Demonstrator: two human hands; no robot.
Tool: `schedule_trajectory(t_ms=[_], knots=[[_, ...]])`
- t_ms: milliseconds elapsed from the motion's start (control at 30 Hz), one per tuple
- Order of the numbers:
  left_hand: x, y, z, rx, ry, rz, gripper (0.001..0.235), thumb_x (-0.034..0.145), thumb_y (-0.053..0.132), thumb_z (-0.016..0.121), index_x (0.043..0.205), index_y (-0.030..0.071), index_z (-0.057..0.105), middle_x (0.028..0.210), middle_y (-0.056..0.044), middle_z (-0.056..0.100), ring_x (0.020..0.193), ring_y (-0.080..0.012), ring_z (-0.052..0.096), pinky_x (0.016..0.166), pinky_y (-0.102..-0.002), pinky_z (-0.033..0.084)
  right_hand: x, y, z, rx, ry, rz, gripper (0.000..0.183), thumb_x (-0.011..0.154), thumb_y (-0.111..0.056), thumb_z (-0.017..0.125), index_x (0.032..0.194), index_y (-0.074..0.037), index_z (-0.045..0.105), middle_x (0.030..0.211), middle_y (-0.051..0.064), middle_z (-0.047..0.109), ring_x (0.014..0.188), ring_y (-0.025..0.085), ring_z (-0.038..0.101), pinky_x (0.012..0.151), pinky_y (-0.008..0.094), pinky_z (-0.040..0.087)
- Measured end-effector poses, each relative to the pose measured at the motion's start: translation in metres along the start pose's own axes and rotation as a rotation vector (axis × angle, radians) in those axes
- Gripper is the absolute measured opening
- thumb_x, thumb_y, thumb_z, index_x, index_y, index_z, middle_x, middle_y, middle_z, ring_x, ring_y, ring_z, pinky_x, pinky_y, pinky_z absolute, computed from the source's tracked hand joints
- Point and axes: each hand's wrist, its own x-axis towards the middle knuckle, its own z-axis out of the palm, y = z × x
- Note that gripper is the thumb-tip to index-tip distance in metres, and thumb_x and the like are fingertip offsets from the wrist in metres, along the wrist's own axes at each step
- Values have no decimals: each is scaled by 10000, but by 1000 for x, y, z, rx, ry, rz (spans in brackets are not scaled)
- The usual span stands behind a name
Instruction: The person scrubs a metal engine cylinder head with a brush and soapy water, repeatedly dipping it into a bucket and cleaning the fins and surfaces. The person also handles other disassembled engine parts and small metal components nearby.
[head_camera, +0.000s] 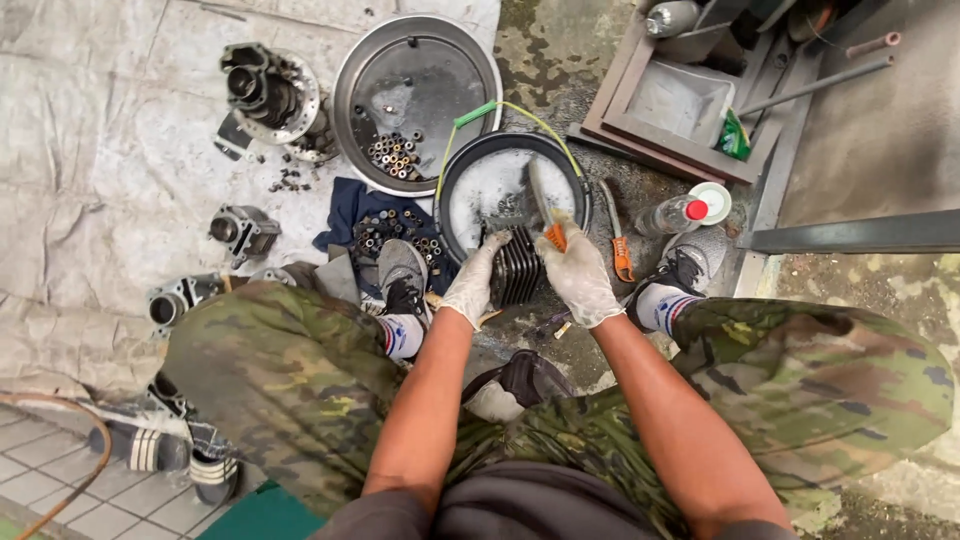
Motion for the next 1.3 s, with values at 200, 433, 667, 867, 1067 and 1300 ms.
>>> schedule_trajectory(t_ms=[200, 433, 667, 867, 1067, 1300], knots=[[2, -18, 0, 127, -25, 88, 1334, 740, 570, 859, 1599, -74, 67, 1503, -424, 319, 1387, -525, 414, 1085, -575, 442, 12, 10, 16, 76, 76, -103, 806, 857, -398, 785, 1541, -151, 437, 1251, 104, 667, 1204, 259, 618, 1052, 462, 465], [-9, -18, 4, 96, 19, 105, 1264, 682, 598, 881, 1559, -81, 276, 1468, -367, 432, 1354, -452, 475, 1089, -551, 431, -12, -15, 14, 46, 139, -101, 665, 901, -225, 740, 1505, -133, 476, 1268, 110, 661, 1194, 280, 622, 1029, 466, 474], [15, -46, -2, -77, -88, 88, 1256, 771, 546, 852, 1598, -59, 127, 1584, -371, 239, 1432, -467, 376, 1127, -575, 391, -22, -21, 24, -188, 112, -76, 630, 927, -286, 693, 1514, -314, 464, 1343, 75, 658, 1218, 340, 628, 1056, 488, 492], [-17, -35, -1, 307, -2, 126, 1142, 774, 672, 768, 1598, 42, 290, 1555, -299, 396, 1442, -449, 389, 1168, -532, 370, -18, -7, 28, -166, 86, -94, 642, 929, -267, 680, 1526, -333, 455, 1350, 33, 659, 1209, 334, 633, 1025, 490, 503], [12, -61, -2, 306, 33, 81, 1201, 705, 661, 848, 1619, 150, 261, 1515, -304, 438, 1374, -489, 463, 1005, -627, 482, 31, 38, 47, -182, 74, -123, 653, 919, -274, 698, 1508, -420, 455, 1313, 14, 676, 1178, 325, 650, 1019, 486, 517], [-68, 3, -11, 362, -165, 35, 1250, 657, 370, 966, 1604, 98, 198, 1586, -362, 258, 1429, -614, 297, 1032, -784, 309, 26, 28, 42, -173, 84, -120, 625, 927, -270, 689, 1501, -367, 464, 1326, 6, 670, 1199, 312, 641, 1033, 485, 503]])
